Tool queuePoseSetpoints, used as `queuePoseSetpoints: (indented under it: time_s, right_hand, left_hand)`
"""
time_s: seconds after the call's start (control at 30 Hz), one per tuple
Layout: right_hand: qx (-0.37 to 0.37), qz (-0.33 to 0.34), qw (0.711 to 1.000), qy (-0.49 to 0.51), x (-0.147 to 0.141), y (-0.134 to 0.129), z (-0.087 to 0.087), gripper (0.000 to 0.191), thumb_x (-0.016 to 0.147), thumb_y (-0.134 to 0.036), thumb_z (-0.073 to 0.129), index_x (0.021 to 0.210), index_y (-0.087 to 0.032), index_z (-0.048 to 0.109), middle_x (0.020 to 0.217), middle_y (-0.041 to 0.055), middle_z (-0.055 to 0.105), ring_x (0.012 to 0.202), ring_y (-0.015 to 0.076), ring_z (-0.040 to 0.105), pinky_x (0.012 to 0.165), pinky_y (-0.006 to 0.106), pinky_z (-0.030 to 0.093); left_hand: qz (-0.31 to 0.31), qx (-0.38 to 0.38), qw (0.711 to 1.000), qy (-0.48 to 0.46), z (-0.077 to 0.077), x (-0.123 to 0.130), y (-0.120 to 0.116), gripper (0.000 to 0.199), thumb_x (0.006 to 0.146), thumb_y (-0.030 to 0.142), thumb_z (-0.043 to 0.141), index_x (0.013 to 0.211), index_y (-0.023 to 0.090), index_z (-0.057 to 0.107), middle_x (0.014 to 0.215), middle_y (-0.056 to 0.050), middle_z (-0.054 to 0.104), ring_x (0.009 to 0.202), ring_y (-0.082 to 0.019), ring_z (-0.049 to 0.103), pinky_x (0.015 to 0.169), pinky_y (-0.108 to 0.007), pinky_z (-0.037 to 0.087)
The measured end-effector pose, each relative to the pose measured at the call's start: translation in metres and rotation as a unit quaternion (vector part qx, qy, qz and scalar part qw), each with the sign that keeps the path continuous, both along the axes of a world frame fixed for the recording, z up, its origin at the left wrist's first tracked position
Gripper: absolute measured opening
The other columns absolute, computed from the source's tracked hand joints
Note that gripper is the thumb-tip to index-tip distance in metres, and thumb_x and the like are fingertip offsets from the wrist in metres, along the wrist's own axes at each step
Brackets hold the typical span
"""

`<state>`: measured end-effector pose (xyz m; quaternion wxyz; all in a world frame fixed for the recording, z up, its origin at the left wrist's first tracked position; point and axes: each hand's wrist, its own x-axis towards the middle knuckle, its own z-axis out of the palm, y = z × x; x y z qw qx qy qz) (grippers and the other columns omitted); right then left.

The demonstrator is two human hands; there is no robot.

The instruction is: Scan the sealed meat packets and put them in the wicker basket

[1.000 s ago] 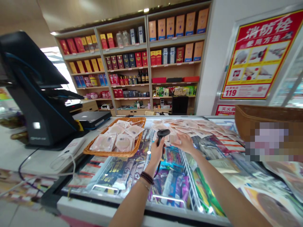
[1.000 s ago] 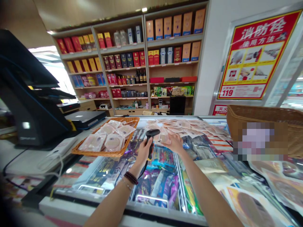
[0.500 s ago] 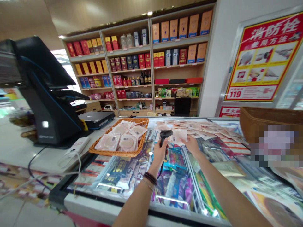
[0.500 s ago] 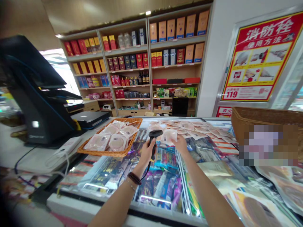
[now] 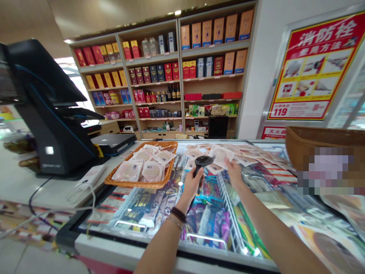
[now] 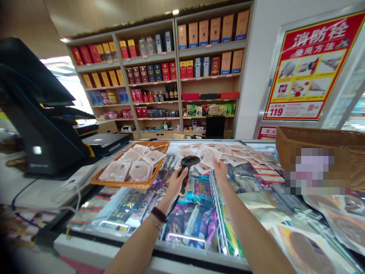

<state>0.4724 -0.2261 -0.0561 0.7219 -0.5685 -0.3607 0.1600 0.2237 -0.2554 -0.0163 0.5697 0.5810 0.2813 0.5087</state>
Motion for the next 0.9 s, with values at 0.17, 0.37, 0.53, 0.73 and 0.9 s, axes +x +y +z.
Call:
queuePoseSetpoints:
  time_s: [0.17,0.37,0.53,0.73,0.9]
  right_hand:
    - [0.009,-0.005,1.000,0.009,-0.001,-0.001,0.001,0.090,0.055,-0.109,0.076,0.079,-0.023,0.079,0.074,0.0084,0.080,0.084,0.0337,0.077,0.080,0.045,0.064]
    - [-0.005,-0.020,1.000,0.001,-0.005,-0.005,0.008,0.092,0.050,-0.112,0.074,0.075,-0.023,0.077,0.072,0.0084,0.079,0.083,0.0325,0.076,0.079,0.044,0.063]
    - [-0.011,-0.031,0.999,-0.019,-0.008,-0.012,0.014,0.092,0.049,-0.112,0.074,0.072,-0.024,0.075,0.072,0.0114,0.081,0.079,0.0341,0.077,0.074,0.043,0.061]
    - [-0.008,-0.071,0.995,-0.067,-0.018,0.008,0.023,0.086,0.066,-0.107,0.066,0.082,-0.023,0.079,0.085,0.0187,0.086,0.090,0.0416,0.080,0.078,0.046,0.059]
    - [-0.017,-0.023,0.995,-0.099,-0.057,0.060,0.053,0.065,0.075,-0.090,0.066,0.074,-0.026,0.074,0.080,0.0178,0.083,0.085,0.0393,0.077,0.074,0.044,0.054]
  left_hand:
    - [-0.009,0.008,1.000,-0.006,-0.001,-0.001,0.001,0.075,0.077,0.092,0.085,0.079,0.022,0.061,0.060,0.004,0.059,0.041,-0.008,0.049,0.043,-0.024,0.035]
    - [-0.013,0.009,1.000,0.000,0.001,-0.001,-0.002,0.077,0.076,0.095,0.082,0.079,0.022,0.061,0.060,0.004,0.058,0.040,-0.008,0.046,0.042,-0.023,0.034]
    - [0.000,0.024,1.000,0.007,0.007,-0.003,0.000,0.073,0.078,0.092,0.083,0.081,0.022,0.062,0.061,0.004,0.059,0.040,-0.007,0.046,0.042,-0.023,0.035]
    - [0.086,0.056,0.995,-0.016,0.037,-0.028,0.021,0.072,0.080,0.091,0.081,0.080,0.023,0.059,0.066,0.002,0.062,0.043,-0.009,0.050,0.043,-0.023,0.036]
    - [0.192,0.078,0.978,-0.020,0.075,-0.085,0.040,0.072,0.080,0.093,0.080,0.080,0.024,0.059,0.063,0.004,0.058,0.045,-0.009,0.049,0.043,-0.022,0.037]
